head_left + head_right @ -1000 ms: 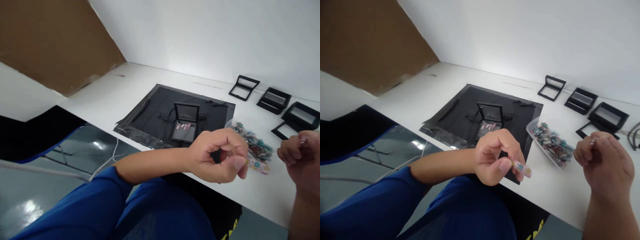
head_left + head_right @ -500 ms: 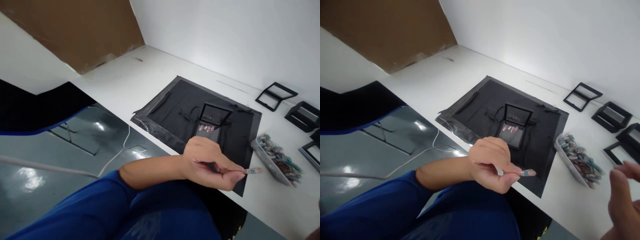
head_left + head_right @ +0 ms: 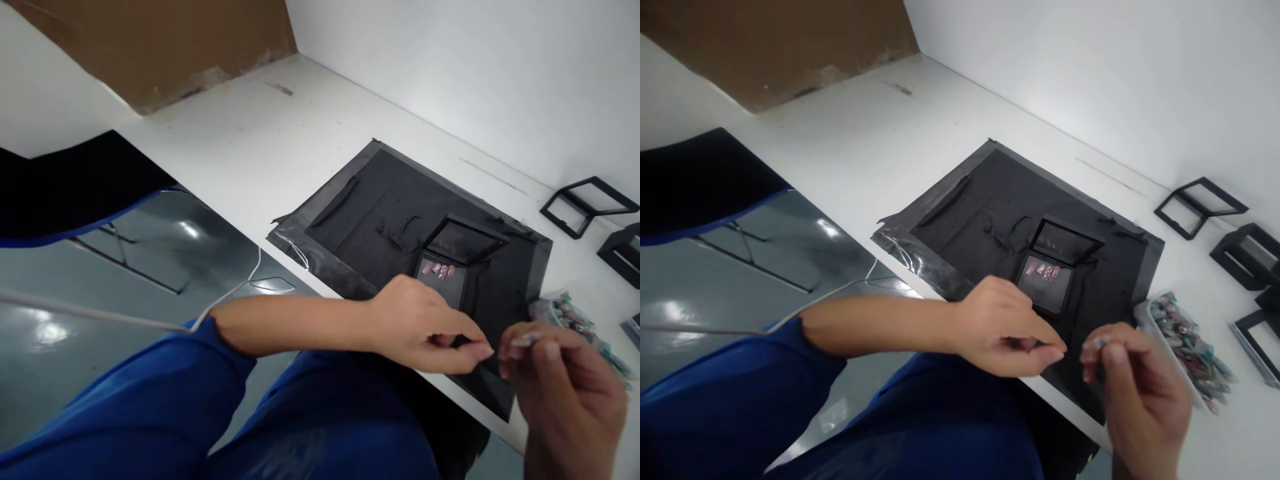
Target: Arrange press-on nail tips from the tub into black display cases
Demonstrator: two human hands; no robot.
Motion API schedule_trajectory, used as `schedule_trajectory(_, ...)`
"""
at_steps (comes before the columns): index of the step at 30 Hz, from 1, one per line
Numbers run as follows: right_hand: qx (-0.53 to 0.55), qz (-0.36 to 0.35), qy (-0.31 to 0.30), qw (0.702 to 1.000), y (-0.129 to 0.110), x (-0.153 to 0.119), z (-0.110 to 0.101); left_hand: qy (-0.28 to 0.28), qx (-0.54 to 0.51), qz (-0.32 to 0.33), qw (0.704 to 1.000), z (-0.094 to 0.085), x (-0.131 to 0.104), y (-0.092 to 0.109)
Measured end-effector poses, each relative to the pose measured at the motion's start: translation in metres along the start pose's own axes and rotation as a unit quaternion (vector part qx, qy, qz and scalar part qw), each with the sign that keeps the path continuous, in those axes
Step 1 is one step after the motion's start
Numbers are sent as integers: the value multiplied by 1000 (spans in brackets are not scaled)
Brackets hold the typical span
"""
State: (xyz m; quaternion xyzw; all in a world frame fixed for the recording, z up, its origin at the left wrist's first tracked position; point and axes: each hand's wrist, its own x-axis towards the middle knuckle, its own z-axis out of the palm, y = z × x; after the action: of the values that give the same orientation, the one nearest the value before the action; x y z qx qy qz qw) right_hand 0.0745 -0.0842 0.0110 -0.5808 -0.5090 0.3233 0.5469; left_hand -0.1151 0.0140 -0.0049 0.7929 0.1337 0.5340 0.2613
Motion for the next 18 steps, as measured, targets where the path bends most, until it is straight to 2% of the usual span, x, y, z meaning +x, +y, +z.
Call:
schedule_trajectory(2, -72, 25, -19, 997, 1, 24, -4, -24, 33, 22, 999, -16, 13, -16)
schedule_trajectory(4, -180, 42, -120, 975, 6, 49, -4, -31, 39, 23, 998, -30, 23, -36)
schedule_trajectory(7, -286, 36, -193, 938, 19, 76, 4, 10, 42, 2, 999, -41, 29, -59)
schedule_trajectory(9, -307, 30, -195, 931, 28, 83, 9, 0, 49, 2, 999, -44, 28, -66)
schedule_trajectory(14, -313, 23, -146, 938, 41, 79, 14, -93, 81, 16, 992, -45, 21, -65)
schedule_trajectory(18, -339, 7, -94, 936, 37, 71, 17, -107, 71, 12, 992, -42, 20, -65)
